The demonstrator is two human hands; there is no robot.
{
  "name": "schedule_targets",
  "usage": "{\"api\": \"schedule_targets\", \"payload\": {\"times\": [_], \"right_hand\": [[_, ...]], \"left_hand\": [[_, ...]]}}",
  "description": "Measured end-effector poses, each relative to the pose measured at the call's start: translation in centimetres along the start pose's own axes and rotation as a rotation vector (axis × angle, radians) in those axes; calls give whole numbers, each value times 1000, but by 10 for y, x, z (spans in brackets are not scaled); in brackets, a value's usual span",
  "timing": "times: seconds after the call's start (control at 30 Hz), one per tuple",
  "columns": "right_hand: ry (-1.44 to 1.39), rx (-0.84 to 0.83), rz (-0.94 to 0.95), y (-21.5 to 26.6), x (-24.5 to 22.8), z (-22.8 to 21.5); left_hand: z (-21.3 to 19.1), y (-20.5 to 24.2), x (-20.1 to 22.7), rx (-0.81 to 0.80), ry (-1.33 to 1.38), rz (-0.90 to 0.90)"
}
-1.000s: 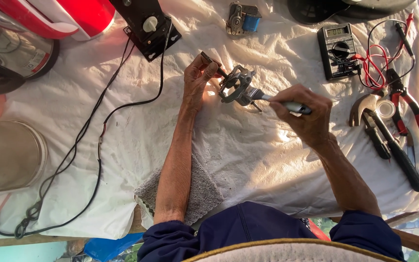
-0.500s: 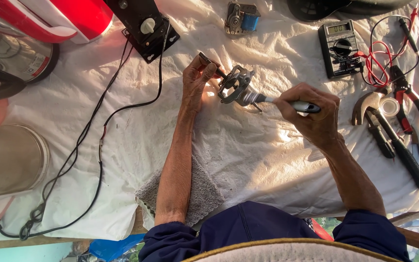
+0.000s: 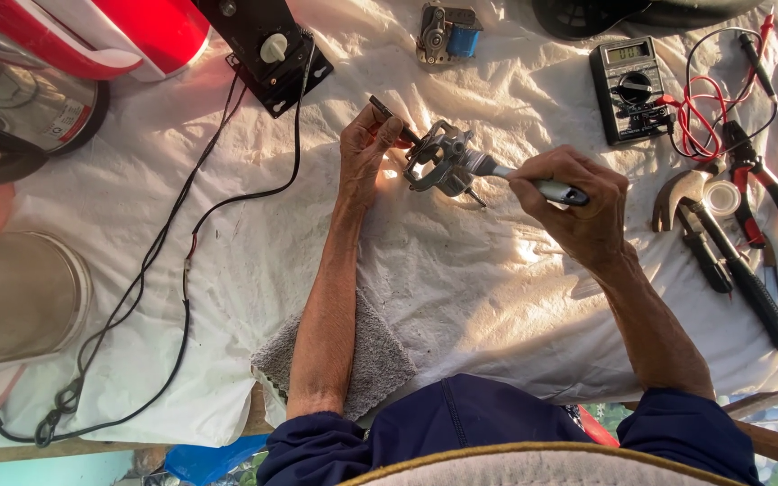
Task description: Cleaning and inspecting a small electric motor component using a brush and a marking tool on a workshop table.
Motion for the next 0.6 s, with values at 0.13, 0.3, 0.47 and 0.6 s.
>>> {"api": "schedule_targets", "payload": {"times": [0.13,0.3,0.47,0.6], "right_hand": [[-114,-1,0,3,4,4],[-90,114,-75,24,28,-8],[-77,118,-60,19,-6,-26],[138,-88,58,4,3,5]], "left_hand": [[-1,1,-1,0,-19,-1],[-1,0,-3,1,-49,-9],[-1,0,0,-36,-101,-39],[0,0,-2,8,-51,-3]]}}
Point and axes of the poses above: each hand's wrist, its own y-axis away from the middle knuckle, its own z-axis out of the palm, x = y × z, the point moved 4 cm from there along -y, towards the middle knuckle, and after that the axes turned 13 degrees about -x, right-handed, at the moved point
